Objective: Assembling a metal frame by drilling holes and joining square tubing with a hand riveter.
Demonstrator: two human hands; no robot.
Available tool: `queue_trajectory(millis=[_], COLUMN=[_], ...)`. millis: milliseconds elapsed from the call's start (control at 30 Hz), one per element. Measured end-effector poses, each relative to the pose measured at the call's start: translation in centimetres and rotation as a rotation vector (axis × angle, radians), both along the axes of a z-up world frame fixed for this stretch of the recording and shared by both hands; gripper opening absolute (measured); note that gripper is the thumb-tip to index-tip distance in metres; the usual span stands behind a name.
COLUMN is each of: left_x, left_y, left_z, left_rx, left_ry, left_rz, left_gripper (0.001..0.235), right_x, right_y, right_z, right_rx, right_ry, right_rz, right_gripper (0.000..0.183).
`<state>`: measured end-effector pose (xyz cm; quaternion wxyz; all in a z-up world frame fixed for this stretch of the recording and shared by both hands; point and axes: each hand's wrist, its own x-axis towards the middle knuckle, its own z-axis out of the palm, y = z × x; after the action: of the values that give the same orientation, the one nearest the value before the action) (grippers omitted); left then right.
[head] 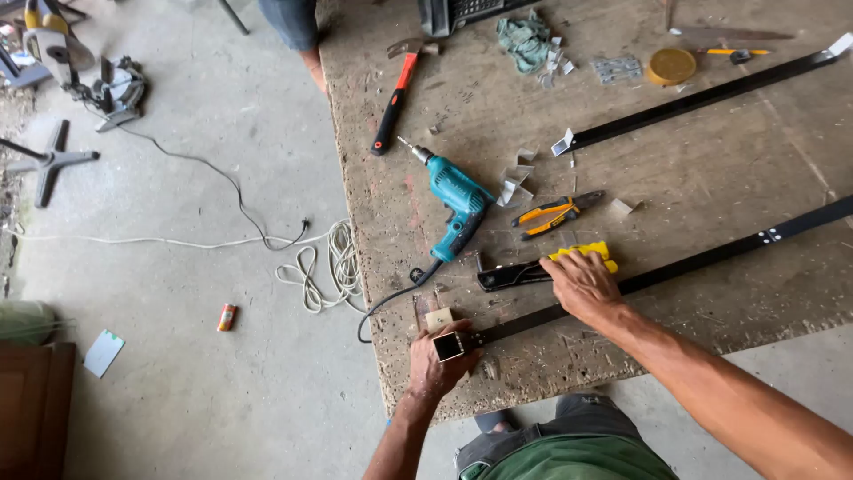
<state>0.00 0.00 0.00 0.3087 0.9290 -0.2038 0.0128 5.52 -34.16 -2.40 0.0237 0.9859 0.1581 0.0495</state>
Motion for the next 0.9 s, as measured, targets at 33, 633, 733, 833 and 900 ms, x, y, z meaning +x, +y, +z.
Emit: queue_trajectory(millis=[33, 633, 733, 833, 900], left_x=[0.0, -2.0, -4.3, -7.7, -10.7], left_y=[-0.2, -1.2, -0.9, -1.1, -1.0], left_z=[0.0, 3.3, 4.5, 5.5, 4.2], left_rx=[0.0, 0.018, 0.139, 0.119, 0.158], left_ry=[-0.005, 0.142, 0.254, 0.267, 0.035], left_rz=[-0.001, 0.185, 0.319, 0.448, 0.644], left_gripper=[0.05, 0.083, 0.098, 0.099, 0.08], right_x=[0.5, -1.6, -2.6, -4.8, -6.5], right_y=[0.1, -9.5, -13.4, -17.9, -19.9], right_z=[1.4, 31.7, 29.1, 26.5, 25.1], right_rx=[0.0, 0.232, 0.429, 0.674, 1.259], right_ry=[-0.005, 0.774, 0.799, 0.573, 0.993], right_rz=[-0.001, -0.566, -0.565, -0.308, -0.507], right_gripper=[0.055, 0.032, 0.028, 0.021, 0.086])
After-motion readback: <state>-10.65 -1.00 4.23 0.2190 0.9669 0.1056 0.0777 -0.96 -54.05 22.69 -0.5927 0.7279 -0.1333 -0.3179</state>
